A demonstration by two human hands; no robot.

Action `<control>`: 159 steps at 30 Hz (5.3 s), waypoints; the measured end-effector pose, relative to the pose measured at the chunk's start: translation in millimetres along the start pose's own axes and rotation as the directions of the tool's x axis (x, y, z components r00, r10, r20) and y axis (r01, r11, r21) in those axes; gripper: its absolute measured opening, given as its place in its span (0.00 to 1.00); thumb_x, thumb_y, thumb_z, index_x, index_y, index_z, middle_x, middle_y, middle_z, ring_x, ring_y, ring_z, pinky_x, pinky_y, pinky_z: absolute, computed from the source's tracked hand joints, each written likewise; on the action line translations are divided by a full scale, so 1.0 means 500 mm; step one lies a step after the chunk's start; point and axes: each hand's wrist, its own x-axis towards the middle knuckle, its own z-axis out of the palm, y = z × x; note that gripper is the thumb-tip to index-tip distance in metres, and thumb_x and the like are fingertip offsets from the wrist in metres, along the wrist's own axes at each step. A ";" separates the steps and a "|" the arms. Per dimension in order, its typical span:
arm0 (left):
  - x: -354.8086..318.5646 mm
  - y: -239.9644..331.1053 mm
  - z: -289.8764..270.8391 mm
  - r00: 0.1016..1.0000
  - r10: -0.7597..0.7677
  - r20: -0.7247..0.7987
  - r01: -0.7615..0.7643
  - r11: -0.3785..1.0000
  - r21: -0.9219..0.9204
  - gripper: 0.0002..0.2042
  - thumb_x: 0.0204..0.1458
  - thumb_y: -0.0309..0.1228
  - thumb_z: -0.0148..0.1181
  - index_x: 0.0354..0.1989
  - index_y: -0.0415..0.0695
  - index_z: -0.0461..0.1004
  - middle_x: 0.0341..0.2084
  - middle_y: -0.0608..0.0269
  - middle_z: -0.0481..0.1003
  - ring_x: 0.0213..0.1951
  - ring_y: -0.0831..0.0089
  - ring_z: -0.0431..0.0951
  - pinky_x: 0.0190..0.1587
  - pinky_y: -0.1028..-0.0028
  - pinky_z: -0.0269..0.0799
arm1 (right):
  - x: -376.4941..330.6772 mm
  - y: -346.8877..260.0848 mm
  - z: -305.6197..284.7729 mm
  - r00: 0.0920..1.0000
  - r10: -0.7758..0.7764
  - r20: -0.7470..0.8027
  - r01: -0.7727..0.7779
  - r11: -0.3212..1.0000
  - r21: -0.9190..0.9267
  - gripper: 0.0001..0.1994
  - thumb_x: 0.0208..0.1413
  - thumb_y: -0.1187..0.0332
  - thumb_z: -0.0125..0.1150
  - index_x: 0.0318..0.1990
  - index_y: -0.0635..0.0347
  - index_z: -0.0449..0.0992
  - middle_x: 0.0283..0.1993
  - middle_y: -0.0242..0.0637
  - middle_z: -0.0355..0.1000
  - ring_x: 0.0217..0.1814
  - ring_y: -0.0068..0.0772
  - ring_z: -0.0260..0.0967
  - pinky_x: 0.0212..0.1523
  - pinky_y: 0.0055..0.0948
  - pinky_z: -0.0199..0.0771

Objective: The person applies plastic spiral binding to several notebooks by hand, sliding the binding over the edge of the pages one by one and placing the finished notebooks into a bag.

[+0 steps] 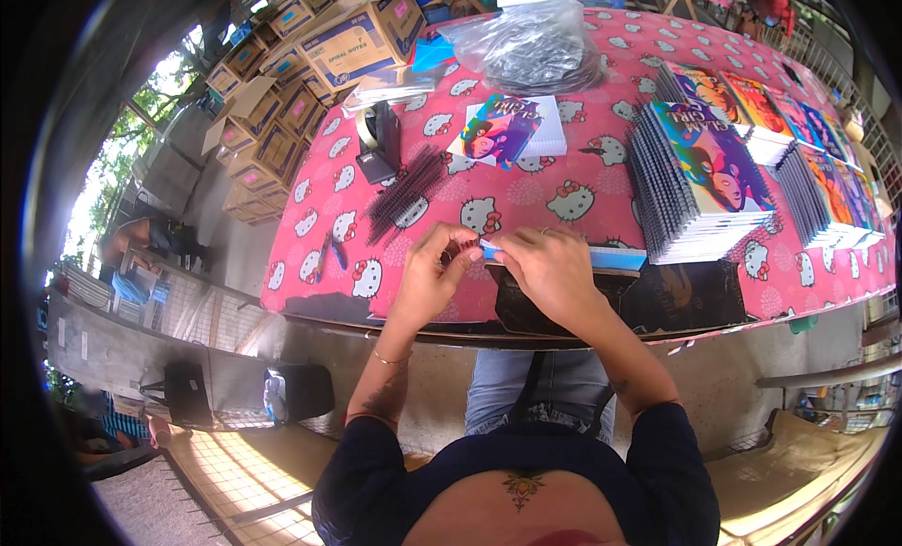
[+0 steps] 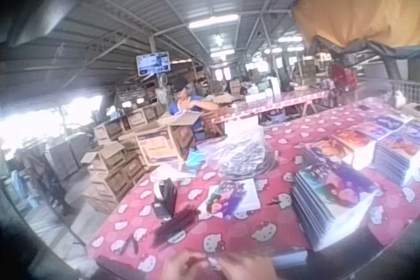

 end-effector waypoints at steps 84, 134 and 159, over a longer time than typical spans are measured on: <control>-0.015 0.085 0.156 0.878 0.274 0.392 -0.470 0.648 0.599 0.42 0.56 0.52 0.59 0.70 0.31 0.56 0.72 0.40 0.55 0.74 0.48 0.52 0.71 0.41 0.46 | -0.079 0.085 -0.134 0.986 0.052 0.160 -0.048 0.998 -0.030 0.14 0.58 0.64 0.62 0.50 0.53 0.77 0.35 0.39 0.80 0.33 0.46 0.79 0.31 0.43 0.75; 0.057 0.119 0.164 0.841 0.501 0.205 -0.542 0.773 0.331 0.23 0.61 0.41 0.60 0.59 0.40 0.73 0.55 0.53 0.76 0.60 0.58 0.74 0.72 0.44 0.46 | -0.139 0.108 -0.094 0.954 0.289 0.077 -0.278 0.766 0.579 0.17 0.56 0.72 0.68 0.51 0.68 0.78 0.43 0.46 0.80 0.42 0.39 0.78 0.45 0.32 0.75; 0.071 0.150 0.142 0.837 0.476 0.270 -0.540 0.798 0.268 0.14 0.50 0.24 0.64 0.47 0.42 0.78 0.33 0.55 0.79 0.40 0.56 0.80 0.51 0.56 0.73 | -0.101 0.112 -0.123 0.931 0.345 -0.118 -0.300 0.908 0.291 0.08 0.49 0.73 0.68 0.34 0.62 0.75 0.33 0.42 0.74 0.34 0.45 0.75 0.36 0.36 0.76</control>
